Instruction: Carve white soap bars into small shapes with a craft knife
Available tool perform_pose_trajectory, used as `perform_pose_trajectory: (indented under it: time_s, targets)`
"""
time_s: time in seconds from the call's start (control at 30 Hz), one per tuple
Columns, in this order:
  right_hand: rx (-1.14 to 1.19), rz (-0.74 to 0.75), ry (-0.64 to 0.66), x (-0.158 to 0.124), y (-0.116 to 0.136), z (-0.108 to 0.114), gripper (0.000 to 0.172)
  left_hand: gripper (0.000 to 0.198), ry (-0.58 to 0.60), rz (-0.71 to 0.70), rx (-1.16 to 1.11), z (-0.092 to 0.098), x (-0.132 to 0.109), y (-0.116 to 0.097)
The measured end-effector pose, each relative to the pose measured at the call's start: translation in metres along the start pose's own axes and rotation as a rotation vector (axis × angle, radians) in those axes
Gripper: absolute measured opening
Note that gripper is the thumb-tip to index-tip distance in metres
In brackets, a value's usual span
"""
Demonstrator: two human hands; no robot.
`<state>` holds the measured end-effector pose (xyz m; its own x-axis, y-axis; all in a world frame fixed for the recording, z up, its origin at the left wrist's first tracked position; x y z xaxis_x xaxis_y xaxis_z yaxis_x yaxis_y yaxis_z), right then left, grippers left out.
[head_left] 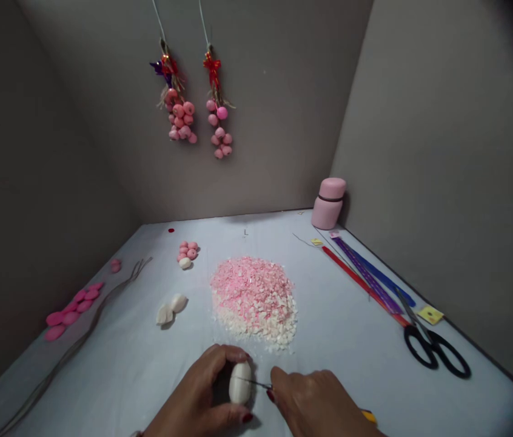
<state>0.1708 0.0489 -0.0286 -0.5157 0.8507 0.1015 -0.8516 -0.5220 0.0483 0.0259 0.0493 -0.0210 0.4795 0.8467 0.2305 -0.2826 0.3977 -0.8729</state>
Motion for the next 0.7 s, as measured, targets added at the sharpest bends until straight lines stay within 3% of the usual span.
perform_pose_trajectory:
  time_s: [0.13, 0.23, 0.43, 0.7]
  targets:
    - [-0.014, -0.001, 0.028, 0.001, 0.001, 0.0, 0.012, 0.048, 0.028, -0.058, 0.044, -0.001, 0.0, -0.006]
    - [0.008, -0.007, 0.118, 0.001, 0.002, 0.0, 0.014, 0.05, 0.038, -0.109, 0.078, -0.002, 0.001, -0.012]
    - [0.047, -0.058, 0.256, 0.001, 0.0, 0.002, 0.021, 0.046, 0.003, -0.085, 0.07, 0.0, 0.002, -0.014]
    - [0.06, -0.111, 0.26, 0.003, 0.0, 0.004, 0.028, 0.044, 0.014, -0.055, 0.042, 0.0, 0.002, -0.011]
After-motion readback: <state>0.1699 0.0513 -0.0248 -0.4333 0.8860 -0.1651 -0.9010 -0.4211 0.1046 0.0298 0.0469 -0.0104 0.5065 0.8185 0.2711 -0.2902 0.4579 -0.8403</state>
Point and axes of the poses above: each hand's wrist, its own x-axis towards the middle knuckle, its own z-axis out of the back of the hand, y = z × x, the point moved 7 cm from there along x, towards the middle knuckle, and after that the axes turned 15 degrees about -z, right-handed, at the moved point
